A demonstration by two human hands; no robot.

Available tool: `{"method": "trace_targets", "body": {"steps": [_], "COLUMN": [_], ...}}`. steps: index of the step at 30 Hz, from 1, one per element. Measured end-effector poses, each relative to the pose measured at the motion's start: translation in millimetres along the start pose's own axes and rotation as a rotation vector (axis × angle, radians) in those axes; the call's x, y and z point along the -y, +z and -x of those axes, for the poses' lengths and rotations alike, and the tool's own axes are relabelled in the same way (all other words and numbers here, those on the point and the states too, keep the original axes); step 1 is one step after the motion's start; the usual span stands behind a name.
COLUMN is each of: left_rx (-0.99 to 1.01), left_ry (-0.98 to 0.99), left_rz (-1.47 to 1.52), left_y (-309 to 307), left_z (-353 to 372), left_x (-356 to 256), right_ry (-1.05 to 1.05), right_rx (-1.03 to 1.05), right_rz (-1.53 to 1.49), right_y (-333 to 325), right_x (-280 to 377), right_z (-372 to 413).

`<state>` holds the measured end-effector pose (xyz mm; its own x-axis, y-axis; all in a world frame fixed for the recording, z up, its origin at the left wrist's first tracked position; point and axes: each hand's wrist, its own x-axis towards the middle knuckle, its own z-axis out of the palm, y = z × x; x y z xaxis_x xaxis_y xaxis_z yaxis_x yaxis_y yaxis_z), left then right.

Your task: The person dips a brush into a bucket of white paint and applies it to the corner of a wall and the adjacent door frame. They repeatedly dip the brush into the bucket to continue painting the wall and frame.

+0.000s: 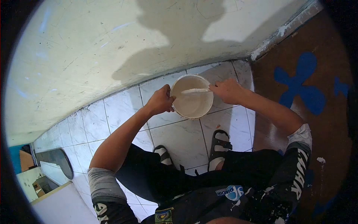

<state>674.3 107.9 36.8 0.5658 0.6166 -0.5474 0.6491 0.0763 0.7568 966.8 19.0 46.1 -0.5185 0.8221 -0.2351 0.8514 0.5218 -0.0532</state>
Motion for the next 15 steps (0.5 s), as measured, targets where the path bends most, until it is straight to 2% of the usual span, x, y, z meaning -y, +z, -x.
{"method": "trace_targets", "body": {"steps": [15], "left_rx": [0.010], "left_ry": [0.000], "left_rz": [-0.024], "left_y": [0.4], "left_z": [3.9], "left_x": [-4.1], "right_ry": [-0.035], "right_rx": [0.003], "right_rz": [0.024], "right_y": [4.4], "right_x": [-2.5], "right_z": [-0.1]}}
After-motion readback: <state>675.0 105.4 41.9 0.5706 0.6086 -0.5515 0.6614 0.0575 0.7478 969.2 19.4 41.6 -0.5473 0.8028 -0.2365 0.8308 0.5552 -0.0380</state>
